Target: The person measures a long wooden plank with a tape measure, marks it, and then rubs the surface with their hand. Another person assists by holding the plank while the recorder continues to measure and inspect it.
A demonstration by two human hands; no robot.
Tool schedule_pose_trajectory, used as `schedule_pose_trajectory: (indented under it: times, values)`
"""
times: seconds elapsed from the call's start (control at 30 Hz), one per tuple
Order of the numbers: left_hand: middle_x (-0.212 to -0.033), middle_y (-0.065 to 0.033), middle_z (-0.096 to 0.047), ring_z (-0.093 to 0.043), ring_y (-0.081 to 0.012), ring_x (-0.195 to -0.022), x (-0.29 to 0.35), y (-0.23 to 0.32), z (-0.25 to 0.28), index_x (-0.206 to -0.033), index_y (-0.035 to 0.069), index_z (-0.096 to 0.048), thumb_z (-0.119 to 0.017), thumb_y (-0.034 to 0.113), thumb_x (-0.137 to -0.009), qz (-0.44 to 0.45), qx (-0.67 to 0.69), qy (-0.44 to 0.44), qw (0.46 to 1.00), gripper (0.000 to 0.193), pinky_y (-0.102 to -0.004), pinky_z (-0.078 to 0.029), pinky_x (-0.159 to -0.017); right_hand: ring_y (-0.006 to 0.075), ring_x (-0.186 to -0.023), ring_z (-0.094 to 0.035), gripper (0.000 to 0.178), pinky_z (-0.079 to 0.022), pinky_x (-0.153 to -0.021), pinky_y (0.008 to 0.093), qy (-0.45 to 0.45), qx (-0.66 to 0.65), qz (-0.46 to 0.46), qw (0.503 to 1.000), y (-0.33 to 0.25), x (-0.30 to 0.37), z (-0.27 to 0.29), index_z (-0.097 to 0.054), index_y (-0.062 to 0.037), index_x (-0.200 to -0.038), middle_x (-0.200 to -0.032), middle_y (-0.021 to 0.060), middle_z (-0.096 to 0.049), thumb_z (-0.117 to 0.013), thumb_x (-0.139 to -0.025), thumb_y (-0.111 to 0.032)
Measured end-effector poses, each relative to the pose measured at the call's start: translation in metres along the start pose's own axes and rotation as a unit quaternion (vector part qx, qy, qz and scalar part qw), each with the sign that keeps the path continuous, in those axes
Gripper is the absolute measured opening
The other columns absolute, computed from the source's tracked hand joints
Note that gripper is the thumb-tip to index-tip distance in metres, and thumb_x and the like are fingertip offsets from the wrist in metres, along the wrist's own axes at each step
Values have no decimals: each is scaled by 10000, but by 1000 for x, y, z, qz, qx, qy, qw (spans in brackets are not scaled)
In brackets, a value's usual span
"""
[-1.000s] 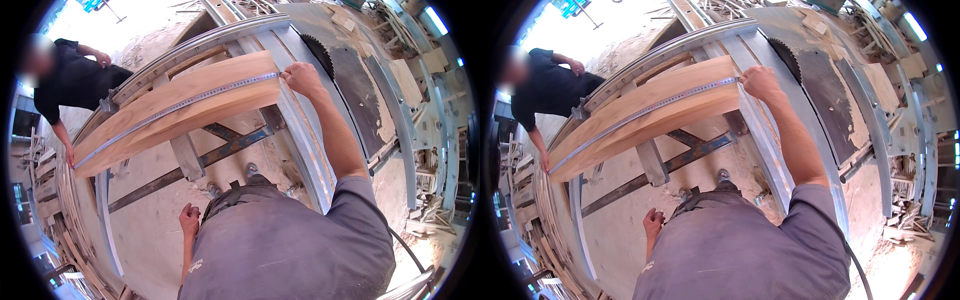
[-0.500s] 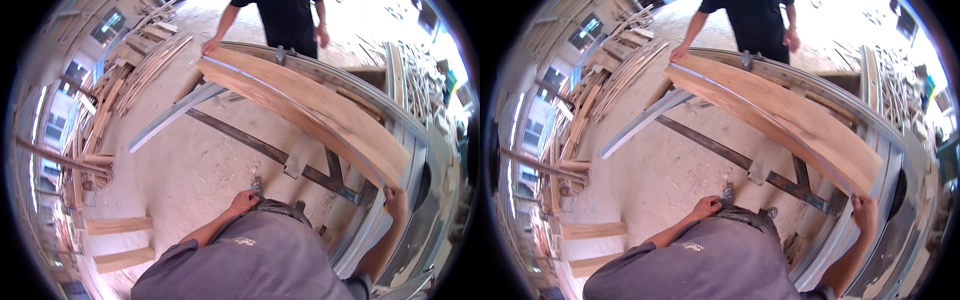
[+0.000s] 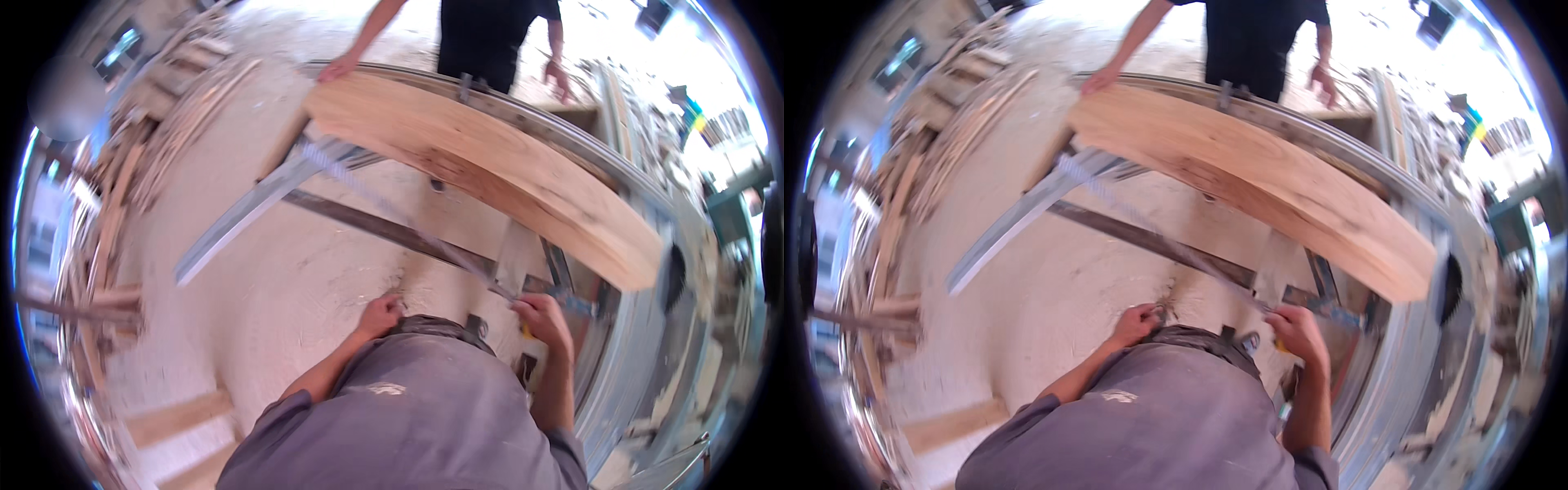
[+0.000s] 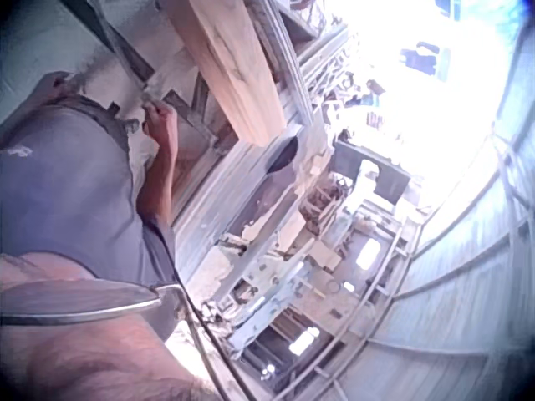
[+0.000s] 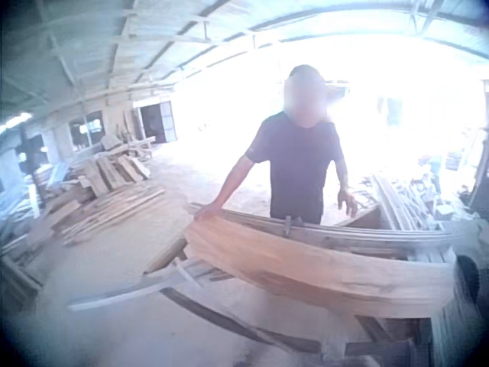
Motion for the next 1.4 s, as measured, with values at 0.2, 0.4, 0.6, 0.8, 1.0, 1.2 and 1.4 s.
schedule_pose_trajectory:
  times: [0.2,0.4,0.6,0.8,1.0,1.2,1.4]
  values:
    - [-892,-85,-710,-632,-145,-780,-17,-29,94,-1260,-58,-622,-650,173,-907,14,112,-23,993,423,-307,-508,-710,116,-671,-562,256,-468,-625,309,-16,-96,-57,994,-70,-27,-137,-703,-2,-882,-672,49,-613,-614,-939,-235]
    - [-1220,-121,-648,-638,-177,-1050,-32,42,143,-1458,-61,-414,-653,245,-977,6,326,-272,905,618,-342,-542,-864,140,-717,-574,155,-489,-674,311,28,-132,19,991,-148,-51,-223,-693,-28,-925,-743,56,-637,-599,-942,-151]
    - [-1196,-53,-633,-606,-142,-979,-34,68,134,-1471,-7,-421,-691,277,-961,-49,440,-277,853,643,-294,-495,-831,117,-747,-596,130,-515,-676,304,133,-274,81,949,-178,-56,-255,-694,-40,-989,-787,44,-661,-574,-941,-26]
    - [-951,-74,-675,-614,-116,-730,-18,59,145,-1470,-28,-388,-677,361,-962,-11,320,-256,912,702,-251,-472,-593,86,-800,-610,146,-518,-696,280,151,-355,37,922,-146,-51,-284,-700,6,-991,-853,24,-686,-560,-963,-23]
    - [-763,-56,-666,-570,-92,-639,-3,-1,190,-1281,-68,-601,-636,189,-957,10,50,-166,985,415,-259,-460,-570,106,-806,-625,143,-519,-761,281,256,-496,2,830,-128,-41,-280,-704,-13,-1003,-902,41,-706,-594,-953,-90]
    - [-791,-159,-705,-693,-243,-741,-6,-18,227,-966,24,-743,-651,256,-885,-51,-151,-134,978,262,-344,-520,-697,156,-853,-667,175,-524,-782,295,381,-565,-25,732,-81,-27,-263,-673,10,-1061,-946,97,-725,-614,-934,-95]
    - [-866,-163,-722,-709,-323,-827,-50,3,225,-962,75,-757,-654,312,-865,-85,-184,-185,962,276,-389,-544,-749,201,-841,-691,180,-543,-769,315,472,-565,-5,677,-58,-9,-245,-648,29,-1095,-949,143,-725,-579,-960,-67]
Point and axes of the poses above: each hand's wrist, its own x-axis away from the middle knuckle, its own z-axis out of the back of the hand, y = z × x, the point moved 2 cm from there along -x, towards the middle knuckle
